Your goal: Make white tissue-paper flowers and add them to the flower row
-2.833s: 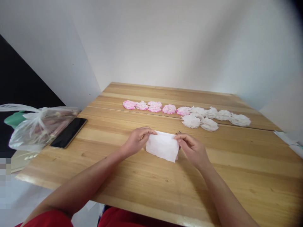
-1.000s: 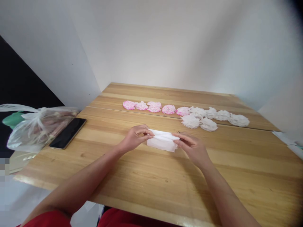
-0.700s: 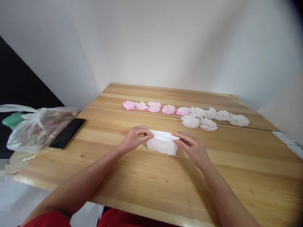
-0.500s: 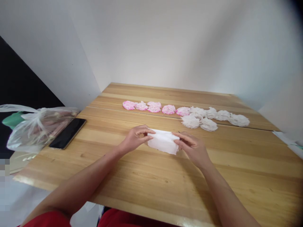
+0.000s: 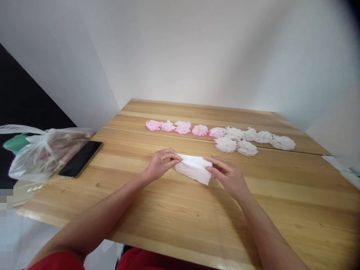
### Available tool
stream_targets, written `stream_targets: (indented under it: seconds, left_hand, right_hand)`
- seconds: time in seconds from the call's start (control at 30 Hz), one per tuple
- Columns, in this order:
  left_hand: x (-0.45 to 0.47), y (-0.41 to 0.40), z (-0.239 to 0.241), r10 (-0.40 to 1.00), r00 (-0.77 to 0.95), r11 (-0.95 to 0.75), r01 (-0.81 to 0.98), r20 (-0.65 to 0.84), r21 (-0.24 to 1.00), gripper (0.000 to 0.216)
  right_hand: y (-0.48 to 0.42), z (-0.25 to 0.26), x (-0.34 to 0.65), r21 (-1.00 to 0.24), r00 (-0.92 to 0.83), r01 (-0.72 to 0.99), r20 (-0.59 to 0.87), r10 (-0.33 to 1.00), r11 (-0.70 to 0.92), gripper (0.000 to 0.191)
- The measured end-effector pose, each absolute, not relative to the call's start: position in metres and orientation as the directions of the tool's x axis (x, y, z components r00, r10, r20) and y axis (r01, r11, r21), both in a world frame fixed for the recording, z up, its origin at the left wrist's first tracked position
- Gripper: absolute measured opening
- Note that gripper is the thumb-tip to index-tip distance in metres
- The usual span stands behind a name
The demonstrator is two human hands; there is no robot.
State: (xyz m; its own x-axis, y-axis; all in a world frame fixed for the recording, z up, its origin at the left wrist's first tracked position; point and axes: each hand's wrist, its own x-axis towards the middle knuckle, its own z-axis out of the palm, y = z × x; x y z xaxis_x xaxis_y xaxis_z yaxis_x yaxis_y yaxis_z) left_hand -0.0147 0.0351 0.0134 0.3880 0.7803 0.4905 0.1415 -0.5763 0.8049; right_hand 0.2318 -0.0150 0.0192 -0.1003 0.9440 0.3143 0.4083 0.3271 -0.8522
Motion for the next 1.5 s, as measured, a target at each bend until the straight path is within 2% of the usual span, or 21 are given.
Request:
stream_targets:
  seconds: [0.43,0.63,0.77,0.83,1.0,1.2,1.5]
  left_hand:
    - [-0.015,0.034,0.006,0.824,0.374,-0.501,0.129,0.426,0.856,0.019]
    - [-0.015,0.034,0.006,0.846,0.367,-0.441,0.074,0.387,0.895,0.019]
    - [-0.015,0.033,0.008,0.865,0.361,-0.393,0.057,0.348,0.918,0.021]
    - [-0.015,0.033,0.008,0.867,0.364,-0.386,0.058,0.340,0.921,0.023]
    - [-0.015,0.033,0.009,0.865,0.368,-0.382,0.048,0.340,0.923,0.024]
    - [-0.016,0.034,0.009,0.874,0.352,-0.373,0.047,0.334,0.927,0.022]
    - [-0.015,0.034,0.007,0.876,0.367,-0.357,0.058,0.313,0.932,0.022]
  right_hand:
    - [-0.014,0.018,0.228,-0.838,-0.027,0.453,0.328,0.944,0.304,0.024]
    - [-0.015,0.014,0.228,-0.908,0.032,0.363,0.238,0.971,0.211,0.025]
    - [-0.015,0.012,0.230,-0.921,0.027,0.306,0.261,0.965,0.240,0.019]
    - [-0.015,0.013,0.231,-0.886,-0.003,0.367,0.305,0.952,0.285,0.015]
    - [-0.015,0.021,0.236,-0.747,-0.144,0.505,0.421,0.895,0.433,0.020]
    - [-0.016,0.019,0.239,-0.689,-0.213,0.576,0.392,0.895,0.439,0.018]
    - [-0.011,0.014,0.239,-0.564,-0.276,0.615,0.500,0.821,0.551,0.011]
